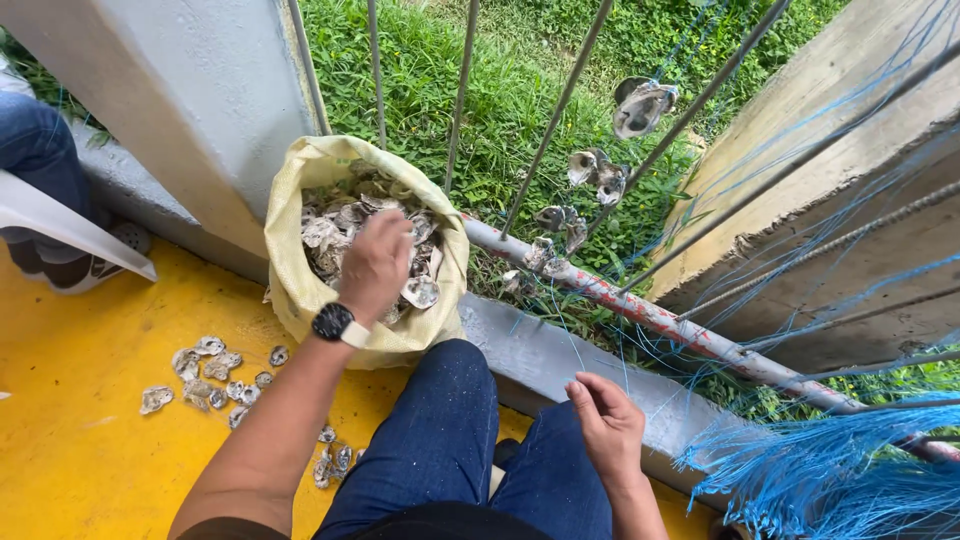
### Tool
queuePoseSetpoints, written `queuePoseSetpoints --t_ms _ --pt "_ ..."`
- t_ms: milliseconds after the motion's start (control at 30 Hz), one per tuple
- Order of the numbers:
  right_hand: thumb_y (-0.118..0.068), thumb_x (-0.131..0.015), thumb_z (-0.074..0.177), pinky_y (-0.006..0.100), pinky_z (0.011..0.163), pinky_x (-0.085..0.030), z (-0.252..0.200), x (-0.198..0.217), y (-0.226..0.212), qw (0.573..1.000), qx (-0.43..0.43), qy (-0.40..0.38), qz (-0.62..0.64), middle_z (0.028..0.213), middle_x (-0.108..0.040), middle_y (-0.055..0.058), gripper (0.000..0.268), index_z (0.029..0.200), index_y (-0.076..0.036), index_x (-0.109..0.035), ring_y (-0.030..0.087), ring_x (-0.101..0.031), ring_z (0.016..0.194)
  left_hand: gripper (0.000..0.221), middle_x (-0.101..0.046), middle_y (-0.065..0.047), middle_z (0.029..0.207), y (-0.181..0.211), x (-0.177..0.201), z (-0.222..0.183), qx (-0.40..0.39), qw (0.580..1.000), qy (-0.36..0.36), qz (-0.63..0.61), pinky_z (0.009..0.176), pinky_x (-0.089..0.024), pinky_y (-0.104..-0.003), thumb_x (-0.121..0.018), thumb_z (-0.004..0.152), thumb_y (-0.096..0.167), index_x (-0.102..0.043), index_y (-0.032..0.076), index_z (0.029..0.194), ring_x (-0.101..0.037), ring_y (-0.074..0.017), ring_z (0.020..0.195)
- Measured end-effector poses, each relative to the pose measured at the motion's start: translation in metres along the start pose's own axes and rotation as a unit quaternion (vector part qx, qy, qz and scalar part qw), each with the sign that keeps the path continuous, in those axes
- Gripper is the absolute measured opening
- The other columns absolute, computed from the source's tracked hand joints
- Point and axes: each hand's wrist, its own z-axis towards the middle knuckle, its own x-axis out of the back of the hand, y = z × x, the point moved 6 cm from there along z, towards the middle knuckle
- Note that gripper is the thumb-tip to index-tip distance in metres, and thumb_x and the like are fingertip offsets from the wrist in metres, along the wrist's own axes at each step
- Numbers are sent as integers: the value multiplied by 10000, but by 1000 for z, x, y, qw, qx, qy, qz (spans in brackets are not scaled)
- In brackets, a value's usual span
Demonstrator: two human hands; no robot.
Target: Stringing oyster shells onto a blue plastic line for aquaculture spat collection.
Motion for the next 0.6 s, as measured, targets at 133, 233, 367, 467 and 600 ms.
queuePoseSetpoints --t_ms 133,233,367,467,600 --pt "-144 -771 910 225 702 -530 -1 8 -2 999 26 15 -31 887 -741 36 185 1050 -22 -781 80 -644 774 155 -715 -145 1152 -66 10 41 35 994 30 98 871 -582 -384 -656 991 134 -721 38 1094 -689 -274 989" --pt "-145 -748 911 218 657 -522 -2 8 -24 995 57 11 -86 844 -718 10 142 1009 -48 -778 72 -643 742 143 -731 -136 1070 -103 0 71 98 990 -14 105 887 -560 -410 -643 1020 155 -736 53 1062 -686 -272 965" --pt "-134 -748 909 228 622 -485 -1 7 -40 989 95 14 -110 794 -680 14 122 983 -42 -775 78 -597 696 193 -733 -174 1088 -126 -22 102 221 963 -133 83 885 -557 -419 -642 1007 175 -732 42 1115 -697 -294 972" --pt "-130 -750 901 229 617 -478 -1 6 -44 988 96 13 -117 804 -683 11 118 974 -42 -777 79 -591 693 236 -715 -207 1148 -129 -39 117 299 930 -201 75 907 -551 -424 -654 979 167 -719 18 1150 -692 -319 1015" --pt "-129 -759 889 227 619 -478 1 5 -48 986 94 11 -138 810 -698 6 110 961 -48 -781 80 -596 692 317 -630 -233 1234 -150 -80 134 311 910 -250 115 962 -499 -440 -684 923 159 -694 22 1209 -620 -357 1089"
